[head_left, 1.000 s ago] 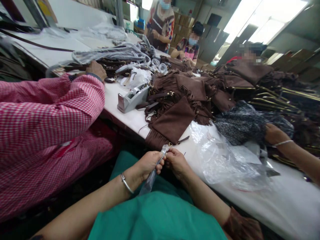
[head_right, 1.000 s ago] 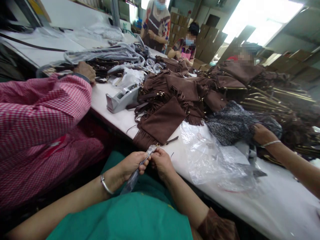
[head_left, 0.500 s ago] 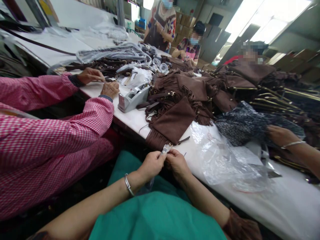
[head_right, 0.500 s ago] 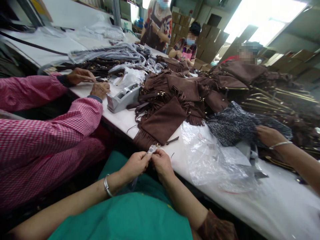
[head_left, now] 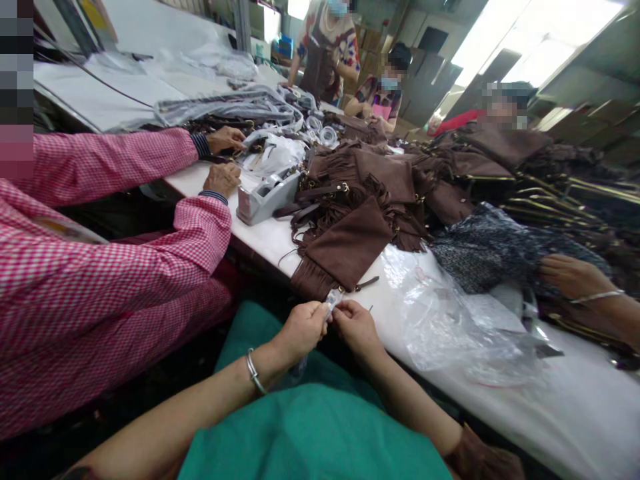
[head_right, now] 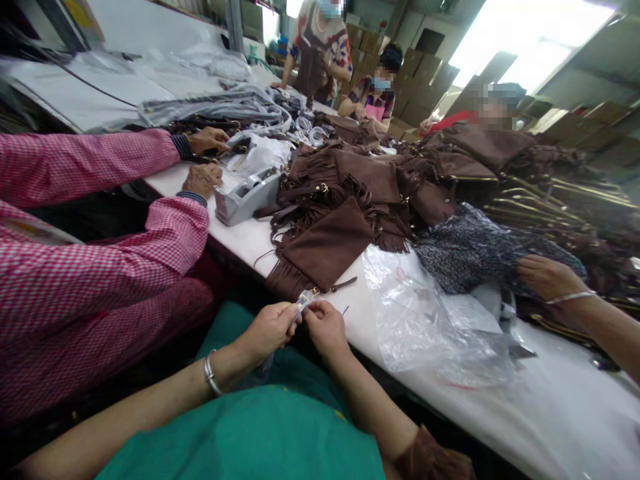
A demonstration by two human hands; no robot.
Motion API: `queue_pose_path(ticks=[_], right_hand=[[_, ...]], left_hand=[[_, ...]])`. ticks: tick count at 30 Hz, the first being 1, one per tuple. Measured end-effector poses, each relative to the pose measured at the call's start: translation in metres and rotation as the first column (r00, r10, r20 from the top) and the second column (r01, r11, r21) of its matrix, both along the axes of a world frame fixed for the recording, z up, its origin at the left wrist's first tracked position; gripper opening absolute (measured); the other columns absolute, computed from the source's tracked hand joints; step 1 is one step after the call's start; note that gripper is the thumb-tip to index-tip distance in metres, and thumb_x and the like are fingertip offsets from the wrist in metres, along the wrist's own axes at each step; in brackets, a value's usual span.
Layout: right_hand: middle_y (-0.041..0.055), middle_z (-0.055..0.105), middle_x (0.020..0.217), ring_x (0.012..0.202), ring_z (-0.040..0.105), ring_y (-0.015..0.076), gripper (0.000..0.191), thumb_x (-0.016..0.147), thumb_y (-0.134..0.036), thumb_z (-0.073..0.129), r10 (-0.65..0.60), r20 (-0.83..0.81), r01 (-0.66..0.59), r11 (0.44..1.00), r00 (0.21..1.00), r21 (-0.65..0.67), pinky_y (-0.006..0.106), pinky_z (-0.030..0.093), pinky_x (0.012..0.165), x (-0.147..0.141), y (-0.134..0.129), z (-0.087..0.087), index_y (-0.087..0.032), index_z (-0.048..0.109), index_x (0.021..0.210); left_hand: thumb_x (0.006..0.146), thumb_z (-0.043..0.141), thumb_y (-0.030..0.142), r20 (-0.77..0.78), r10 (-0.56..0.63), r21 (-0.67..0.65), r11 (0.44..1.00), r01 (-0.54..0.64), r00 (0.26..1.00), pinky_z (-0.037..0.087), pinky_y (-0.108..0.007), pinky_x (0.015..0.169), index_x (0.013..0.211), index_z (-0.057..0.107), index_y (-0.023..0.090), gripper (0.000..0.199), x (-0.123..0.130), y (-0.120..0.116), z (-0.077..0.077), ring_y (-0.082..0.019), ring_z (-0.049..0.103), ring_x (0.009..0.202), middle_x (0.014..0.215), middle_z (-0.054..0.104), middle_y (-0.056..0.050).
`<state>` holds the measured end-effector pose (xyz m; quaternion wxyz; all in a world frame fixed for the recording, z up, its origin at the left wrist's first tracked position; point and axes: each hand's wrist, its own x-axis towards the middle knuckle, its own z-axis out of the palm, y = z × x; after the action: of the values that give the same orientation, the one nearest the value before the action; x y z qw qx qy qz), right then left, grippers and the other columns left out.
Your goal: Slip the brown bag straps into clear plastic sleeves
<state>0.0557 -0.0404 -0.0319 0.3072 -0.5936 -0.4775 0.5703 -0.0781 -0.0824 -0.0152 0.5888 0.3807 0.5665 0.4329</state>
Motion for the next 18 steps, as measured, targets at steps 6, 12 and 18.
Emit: queue_pose_path(ticks=[6, 12, 18], right_hand=[[-0.0055, 0.048, 0.052, 0.046, 0.038, 0.0075, 0.034, 0.074, -0.048, 0.069, 0.036, -0.175, -0.041, 0.999, 0.984, -0.026, 0.021, 0.028, 0.044, 0.011, -0.018, 0.009, -0.016, 0.065, 0.082], [-0.0010, 0.057, 0.066, 0.060, 0.049, 0.0110, 0.023, 0.074, -0.038, 0.074, -0.010, -0.613, -0.126, 0.976, 0.790, -0.179, 0.024, 0.041, 0.057, -0.007, -0.027, 0.015, -0.017, 0.065, 0.077], [-0.0013, 0.056, 0.063, 0.058, 0.050, 0.0137, 0.031, 0.073, -0.044, 0.072, -0.001, -0.707, -0.241, 0.940, 0.707, -0.241, 0.027, 0.045, 0.059, -0.008, -0.025, 0.008, -0.019, 0.066, 0.091]], left_hand=[[0.092, 0.038, 0.040, -0.352, 0.012, 0.199, 0.978, 0.062, 0.936, 0.032, -0.024, 0.053, 0.065, 0.054, 0.018, 0.038, -0.002, -0.004, -0.002, -0.011, 0.046, 0.053, 0.056, 0.051, 0.002], [0.093, 0.038, 0.035, -0.412, 0.003, 0.251, 0.962, 0.110, 0.911, 0.033, -0.025, 0.056, 0.060, 0.050, 0.019, 0.038, 0.002, -0.009, 0.003, -0.012, 0.048, 0.057, 0.058, 0.053, 0.001], [0.092, 0.037, 0.040, -0.252, -0.043, 0.101, 0.992, 0.071, 0.967, 0.035, -0.025, 0.053, 0.054, 0.050, 0.018, 0.046, 0.005, -0.008, 0.003, -0.012, 0.050, 0.051, 0.049, 0.051, 0.000]])
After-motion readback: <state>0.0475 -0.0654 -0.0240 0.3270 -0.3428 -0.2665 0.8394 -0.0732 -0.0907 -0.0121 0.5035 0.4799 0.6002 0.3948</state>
